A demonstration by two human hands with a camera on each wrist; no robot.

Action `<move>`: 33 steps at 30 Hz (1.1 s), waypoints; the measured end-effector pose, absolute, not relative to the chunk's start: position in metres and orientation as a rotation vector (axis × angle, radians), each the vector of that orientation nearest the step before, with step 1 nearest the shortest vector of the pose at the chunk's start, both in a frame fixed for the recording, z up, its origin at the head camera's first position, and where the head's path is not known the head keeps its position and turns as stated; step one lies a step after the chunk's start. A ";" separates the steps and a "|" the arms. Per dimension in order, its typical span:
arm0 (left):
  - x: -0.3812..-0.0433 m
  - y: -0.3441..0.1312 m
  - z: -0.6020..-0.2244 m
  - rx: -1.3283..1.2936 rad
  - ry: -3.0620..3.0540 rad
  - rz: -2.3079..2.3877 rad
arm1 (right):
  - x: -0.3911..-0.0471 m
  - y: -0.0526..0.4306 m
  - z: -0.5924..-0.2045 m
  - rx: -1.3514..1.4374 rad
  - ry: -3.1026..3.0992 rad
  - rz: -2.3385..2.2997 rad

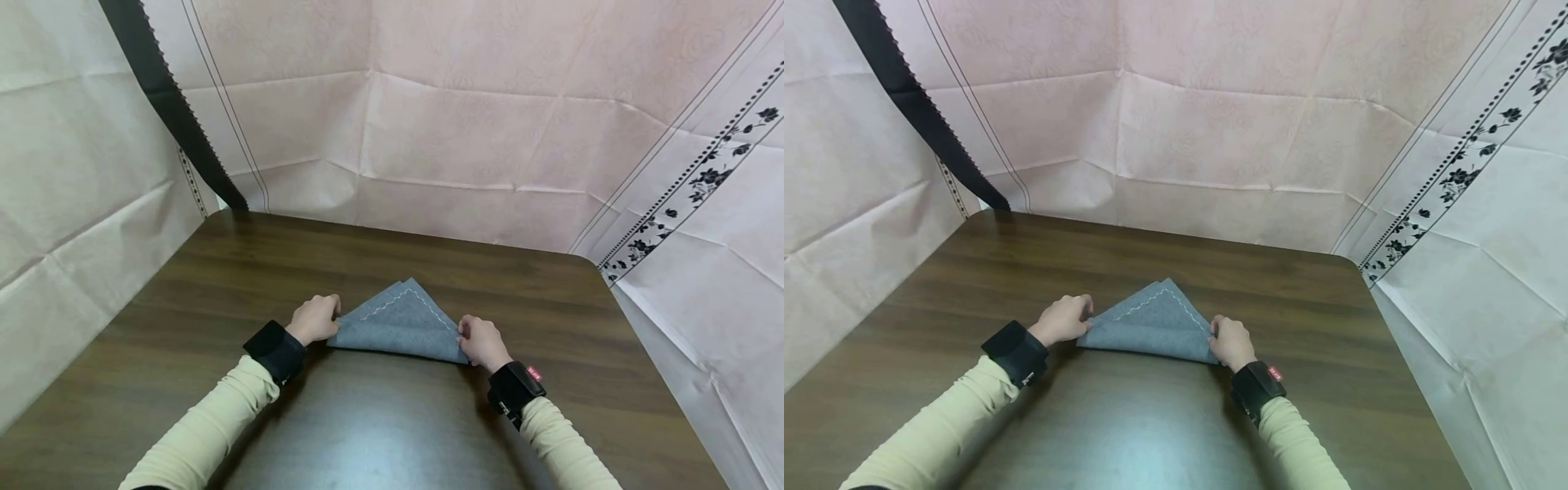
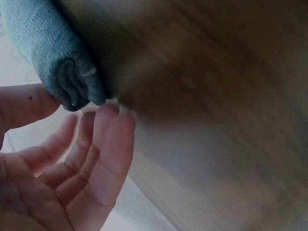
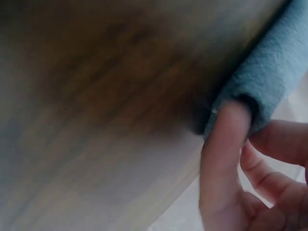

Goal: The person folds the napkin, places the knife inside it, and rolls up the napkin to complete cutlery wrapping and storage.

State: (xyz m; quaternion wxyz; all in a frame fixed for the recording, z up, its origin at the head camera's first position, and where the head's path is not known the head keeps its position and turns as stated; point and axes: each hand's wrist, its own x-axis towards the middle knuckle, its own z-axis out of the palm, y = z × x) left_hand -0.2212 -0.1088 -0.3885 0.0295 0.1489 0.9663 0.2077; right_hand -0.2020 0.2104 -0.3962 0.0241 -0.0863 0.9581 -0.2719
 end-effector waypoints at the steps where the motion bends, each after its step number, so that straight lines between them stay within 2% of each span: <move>1: -0.222 -0.109 -0.389 0.487 2.995 0.634 | -0.201 0.210 -0.397 -0.296 3.017 -0.790; 10: -0.225 -0.122 -0.394 1.118 2.978 0.588 | -0.197 0.206 -0.402 -0.678 3.286 -0.483; 14: -0.222 -0.131 -0.392 1.054 2.859 0.604 | -0.193 0.212 -0.401 -0.839 3.222 -0.433; 19: -0.213 -0.135 -0.391 0.907 2.769 0.676 | -0.185 0.223 -0.395 -0.795 3.078 -0.444; 33: -0.178 -0.120 -0.390 1.161 2.948 0.114 | -0.170 0.220 -0.396 -0.940 3.066 -0.245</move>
